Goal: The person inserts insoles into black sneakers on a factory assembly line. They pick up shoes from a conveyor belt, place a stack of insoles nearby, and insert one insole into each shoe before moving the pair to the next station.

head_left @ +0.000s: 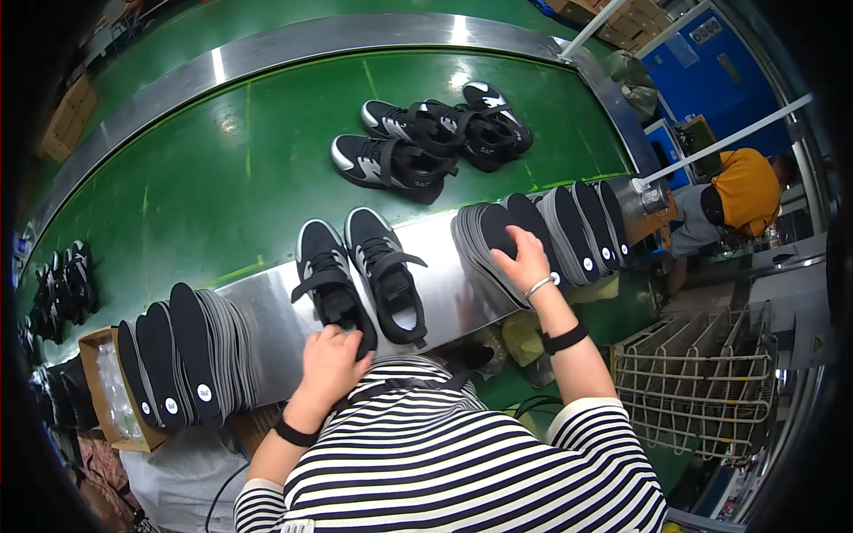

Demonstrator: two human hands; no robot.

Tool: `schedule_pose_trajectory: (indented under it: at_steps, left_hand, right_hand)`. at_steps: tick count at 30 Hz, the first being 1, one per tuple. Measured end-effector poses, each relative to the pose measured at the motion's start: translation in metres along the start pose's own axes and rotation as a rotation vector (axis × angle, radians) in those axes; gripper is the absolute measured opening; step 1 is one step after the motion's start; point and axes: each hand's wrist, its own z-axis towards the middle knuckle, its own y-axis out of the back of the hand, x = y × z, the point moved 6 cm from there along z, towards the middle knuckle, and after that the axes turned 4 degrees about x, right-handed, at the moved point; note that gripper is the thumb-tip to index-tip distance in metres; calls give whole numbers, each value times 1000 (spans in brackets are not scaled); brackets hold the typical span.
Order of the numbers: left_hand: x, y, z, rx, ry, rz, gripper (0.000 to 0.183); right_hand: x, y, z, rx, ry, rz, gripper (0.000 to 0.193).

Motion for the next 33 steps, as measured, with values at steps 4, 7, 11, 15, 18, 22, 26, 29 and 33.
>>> schedule_pose_trajectory:
  at_steps: [4,7,11,15,18,22,26,29,33]
  left_hand:
    - [23,18,-11,-113,57,54,21]
    - [36,27,-17,-166,111,57,22]
    - [22,44,-4,-289,103,153,27]
    - [-16,54,16,-482,25,83,21]
    - [-41,35,38,-361,-36,-141,27]
    - [-46,16,62,-275,68,-238,60]
    - [-45,-4,71,-174,137,-207,95]
    - [-45,-14,81,-129,145,-180,97]
    - [-36,-21,92,-125,165,-180,98]
  right_hand:
    - [-33,-18,-8,79,-41,-225,69]
    - [-29,-29,-15,-14,-67,-197,66]
    - [-16,-39,-33,-41,-5,-123,63]
    - [-21,-40,-40,-88,-53,-137,64]
    - [-30,-33,-33,-69,-44,-159,61]
    - [-28,3,-27,-176,129,-140,51]
    - [-91,2,5,-148,-85,-117,46]
    - [-96,0,16,-52,-181,-303,46]
    - [-97,-2,18,25,-252,-328,49]
